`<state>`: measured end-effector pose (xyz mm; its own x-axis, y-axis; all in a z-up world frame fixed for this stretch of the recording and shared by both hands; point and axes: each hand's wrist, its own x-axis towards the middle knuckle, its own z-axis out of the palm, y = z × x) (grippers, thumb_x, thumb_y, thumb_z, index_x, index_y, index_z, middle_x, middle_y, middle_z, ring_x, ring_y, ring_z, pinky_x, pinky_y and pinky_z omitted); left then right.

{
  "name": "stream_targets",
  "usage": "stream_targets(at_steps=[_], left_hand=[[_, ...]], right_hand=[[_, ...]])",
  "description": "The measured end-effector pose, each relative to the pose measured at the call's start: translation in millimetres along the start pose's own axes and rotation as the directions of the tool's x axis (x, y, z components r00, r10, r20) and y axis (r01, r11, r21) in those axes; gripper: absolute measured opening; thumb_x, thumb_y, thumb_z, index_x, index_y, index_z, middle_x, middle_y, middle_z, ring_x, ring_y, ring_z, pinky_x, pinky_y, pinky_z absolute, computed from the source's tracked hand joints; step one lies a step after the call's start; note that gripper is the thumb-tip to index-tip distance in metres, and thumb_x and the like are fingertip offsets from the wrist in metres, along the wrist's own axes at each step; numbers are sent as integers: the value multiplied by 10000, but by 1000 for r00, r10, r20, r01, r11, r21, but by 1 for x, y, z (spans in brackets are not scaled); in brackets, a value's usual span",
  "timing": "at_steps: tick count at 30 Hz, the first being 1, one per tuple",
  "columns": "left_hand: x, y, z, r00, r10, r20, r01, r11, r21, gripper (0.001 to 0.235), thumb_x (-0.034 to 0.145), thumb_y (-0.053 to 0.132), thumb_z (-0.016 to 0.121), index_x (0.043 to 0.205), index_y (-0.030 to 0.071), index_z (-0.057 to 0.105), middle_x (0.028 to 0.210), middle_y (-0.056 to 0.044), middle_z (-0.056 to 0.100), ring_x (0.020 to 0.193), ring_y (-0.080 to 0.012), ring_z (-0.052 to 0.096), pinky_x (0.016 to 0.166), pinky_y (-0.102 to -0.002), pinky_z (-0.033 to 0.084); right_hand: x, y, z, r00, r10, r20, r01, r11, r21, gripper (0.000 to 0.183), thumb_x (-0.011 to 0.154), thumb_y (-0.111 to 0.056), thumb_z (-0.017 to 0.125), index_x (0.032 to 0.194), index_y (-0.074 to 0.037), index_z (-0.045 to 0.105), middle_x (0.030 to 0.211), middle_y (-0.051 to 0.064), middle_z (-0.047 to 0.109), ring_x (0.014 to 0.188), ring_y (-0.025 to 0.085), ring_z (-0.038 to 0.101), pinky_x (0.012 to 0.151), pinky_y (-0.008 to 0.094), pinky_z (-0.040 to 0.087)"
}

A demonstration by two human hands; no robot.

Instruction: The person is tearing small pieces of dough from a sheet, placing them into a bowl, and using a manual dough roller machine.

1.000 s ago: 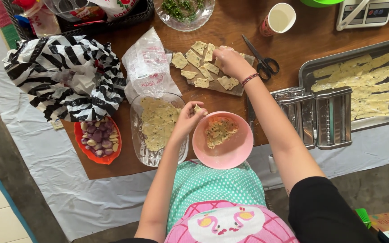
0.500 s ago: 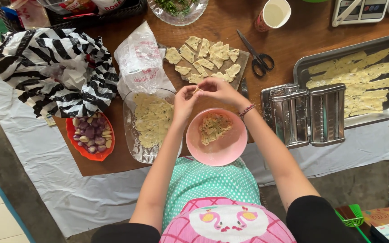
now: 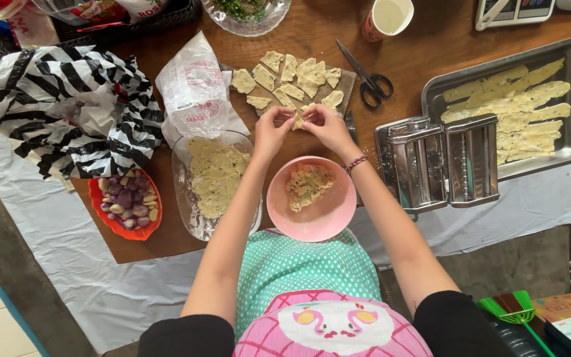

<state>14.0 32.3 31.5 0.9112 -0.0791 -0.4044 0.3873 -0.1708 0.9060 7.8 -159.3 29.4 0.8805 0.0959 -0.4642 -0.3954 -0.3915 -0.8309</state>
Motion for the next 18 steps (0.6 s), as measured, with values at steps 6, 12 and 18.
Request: stream_targets(at_steps=[6, 12, 18], left_hand=[[11, 24, 10, 995, 95, -17, -90, 978, 189, 194, 880, 27, 730, 1060, 97, 706, 943, -134, 742, 874, -273, 769, 771, -357, 634], [19, 10, 17, 992, 113, -55, -80, 904, 419, 129, 868, 87, 739, 959, 127, 655, 895, -81, 722, 857, -273, 759, 768, -402, 621], [28, -17, 33, 920, 391, 28, -259, 555, 791, 235, 832, 122, 750, 997, 169, 590, 947, -19, 589, 871, -262, 704, 758, -378, 602]], right_hand=[[13, 2, 14, 995, -37, -94, 26, 993, -117, 240, 833, -129, 798, 1050, -218, 743, 867, -5, 756, 782, 95, 713, 736, 234, 568], [7, -3, 7, 966, -117, -229, 63, 971, -229, 204, 842, -104, 786, 1015, -198, 734, 853, 34, 741, 763, 189, 732, 690, 298, 579], [-9, -6, -13, 912, -163, -376, 80, 971, -227, 168, 874, -91, 748, 1003, -194, 716, 885, 39, 702, 775, 230, 715, 710, 326, 582]])
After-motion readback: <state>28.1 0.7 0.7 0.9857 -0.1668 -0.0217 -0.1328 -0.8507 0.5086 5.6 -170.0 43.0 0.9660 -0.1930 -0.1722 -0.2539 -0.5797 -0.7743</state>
